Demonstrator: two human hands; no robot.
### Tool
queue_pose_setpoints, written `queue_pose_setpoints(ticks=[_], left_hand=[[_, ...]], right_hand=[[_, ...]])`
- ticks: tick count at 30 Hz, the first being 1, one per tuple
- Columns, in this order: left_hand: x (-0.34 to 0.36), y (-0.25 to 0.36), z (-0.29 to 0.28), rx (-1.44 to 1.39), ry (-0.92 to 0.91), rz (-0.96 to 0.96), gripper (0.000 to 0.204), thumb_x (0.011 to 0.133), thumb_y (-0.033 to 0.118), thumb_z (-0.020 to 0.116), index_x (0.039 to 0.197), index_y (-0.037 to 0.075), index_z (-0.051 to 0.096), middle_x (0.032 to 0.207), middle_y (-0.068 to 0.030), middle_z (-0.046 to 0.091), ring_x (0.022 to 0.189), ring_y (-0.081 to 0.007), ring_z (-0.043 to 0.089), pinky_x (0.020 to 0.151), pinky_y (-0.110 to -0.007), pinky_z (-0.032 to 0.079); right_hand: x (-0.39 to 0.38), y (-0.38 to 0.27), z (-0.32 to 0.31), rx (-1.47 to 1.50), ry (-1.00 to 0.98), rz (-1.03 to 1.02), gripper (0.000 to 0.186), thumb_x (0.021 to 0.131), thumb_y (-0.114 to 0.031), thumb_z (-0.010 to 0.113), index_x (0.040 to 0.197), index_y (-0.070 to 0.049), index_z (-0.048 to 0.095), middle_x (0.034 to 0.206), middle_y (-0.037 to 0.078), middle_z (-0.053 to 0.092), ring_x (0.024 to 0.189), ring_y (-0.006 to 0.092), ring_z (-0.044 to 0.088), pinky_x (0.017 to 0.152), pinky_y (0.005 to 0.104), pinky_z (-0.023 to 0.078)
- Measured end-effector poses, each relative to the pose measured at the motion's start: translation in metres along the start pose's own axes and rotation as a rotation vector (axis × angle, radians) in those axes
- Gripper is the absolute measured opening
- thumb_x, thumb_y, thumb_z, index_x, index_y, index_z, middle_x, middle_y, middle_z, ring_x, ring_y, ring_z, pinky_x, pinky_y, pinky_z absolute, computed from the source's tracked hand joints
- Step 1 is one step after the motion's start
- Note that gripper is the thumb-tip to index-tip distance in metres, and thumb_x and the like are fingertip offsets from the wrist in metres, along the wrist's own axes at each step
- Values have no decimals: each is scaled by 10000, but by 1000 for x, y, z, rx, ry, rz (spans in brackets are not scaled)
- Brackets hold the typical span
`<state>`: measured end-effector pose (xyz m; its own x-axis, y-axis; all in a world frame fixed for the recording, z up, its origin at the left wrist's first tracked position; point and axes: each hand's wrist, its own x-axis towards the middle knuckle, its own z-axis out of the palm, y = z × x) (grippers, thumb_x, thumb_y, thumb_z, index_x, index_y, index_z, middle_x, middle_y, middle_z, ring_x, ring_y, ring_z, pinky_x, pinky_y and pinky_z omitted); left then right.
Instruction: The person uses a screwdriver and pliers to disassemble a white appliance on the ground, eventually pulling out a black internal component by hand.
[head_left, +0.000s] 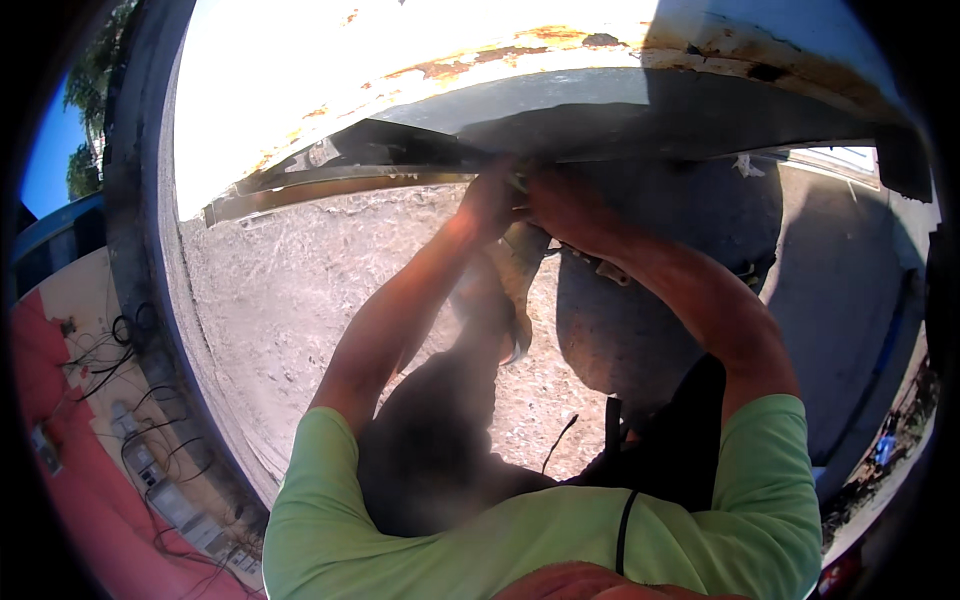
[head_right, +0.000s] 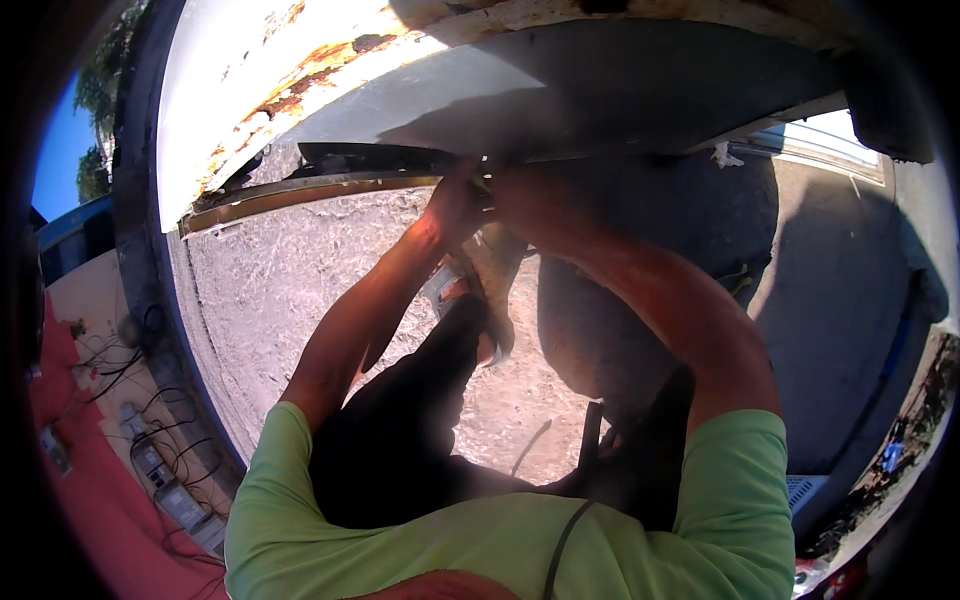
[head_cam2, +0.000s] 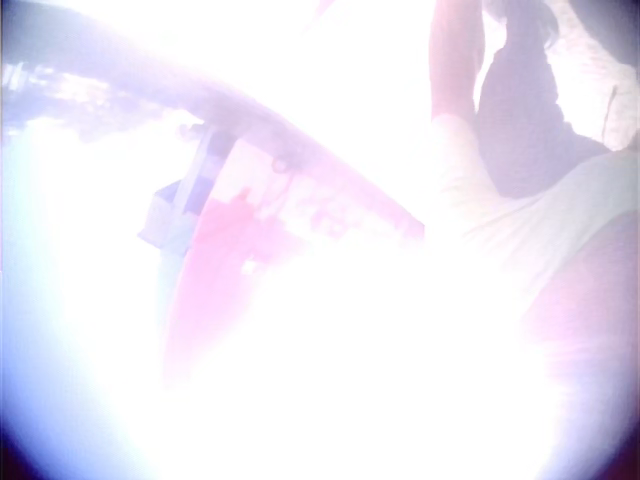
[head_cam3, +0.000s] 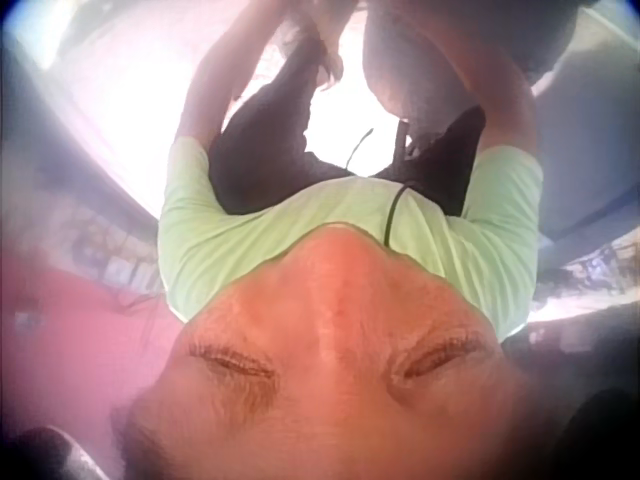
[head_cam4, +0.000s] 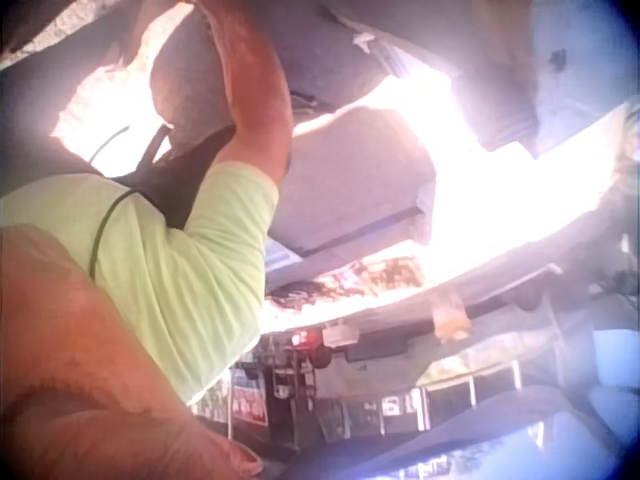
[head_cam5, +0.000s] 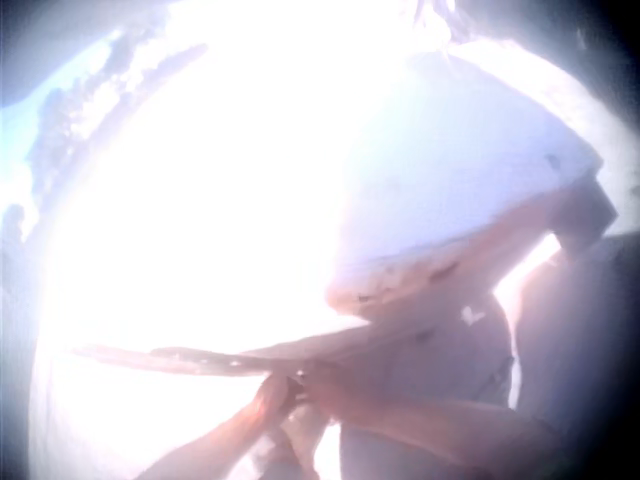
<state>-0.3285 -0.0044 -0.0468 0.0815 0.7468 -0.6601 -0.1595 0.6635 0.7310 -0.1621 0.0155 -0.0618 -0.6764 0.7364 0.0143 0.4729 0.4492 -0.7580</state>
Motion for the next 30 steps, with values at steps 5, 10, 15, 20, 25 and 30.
queue_pose_setpoints(ticks=[5,10,15,20,25,30], left_hand=[[21,-30,-25,831,34,447,655,789,221,814,1334,9,518,1199,-219,629,1120,-347,643,920,-442,542],[17,-26,-27,1018,127,570,753,673,142,897,1318,10,531,1178,-216,640,1067,-343,667,903,-424,553],[2,-7,-12,578,146,427,466,845,196,768,1239,34,579,1142,-175,663,1016,-316,686,890,-433,567],[-4,14,5,-180,41,-26,326,1006,274,562,1226,33,581,1179,-151,643,1045,-308,677,880,-442,584],[-2,-1,-14,-199,56,1,373,995,289,598,1257,26,566,1206,-151,624,1060,-307,670,922,-471,560],[0,-7,-18,-222,18,-40,348,1023,274,561,1291,55,589,1215,-125,645,1173,-300,602,1050,-515,461]], right_hand=[[5,-2,-8,-201,-128,65,235,869,-197,703,985,8,700,933,247,709,884,400,715,773,478,567],[3,-4,-7,-54,-18,191,307,841,-235,719,1021,14,711,951,246,718,887,408,715,778,480,572],[1,-15,-28,109,-22,451,412,824,-331,738,1094,-22,708,1037,244,718,961,414,701,831,481,572],[2,-7,-28,82,-88,469,465,838,-364,718,1126,-1,674,1071,251,708,999,409,696,850,495,569],[4,-18,-37,-40,-185,467,416,862,-312,669,1142,-5,651,1073,247,705,1003,432,688,861,511,566],[8,3,-18,110,-118,332,432,840,-314,711,1169,-37,662,1041,211,720,959,362,712,851,461,570]])
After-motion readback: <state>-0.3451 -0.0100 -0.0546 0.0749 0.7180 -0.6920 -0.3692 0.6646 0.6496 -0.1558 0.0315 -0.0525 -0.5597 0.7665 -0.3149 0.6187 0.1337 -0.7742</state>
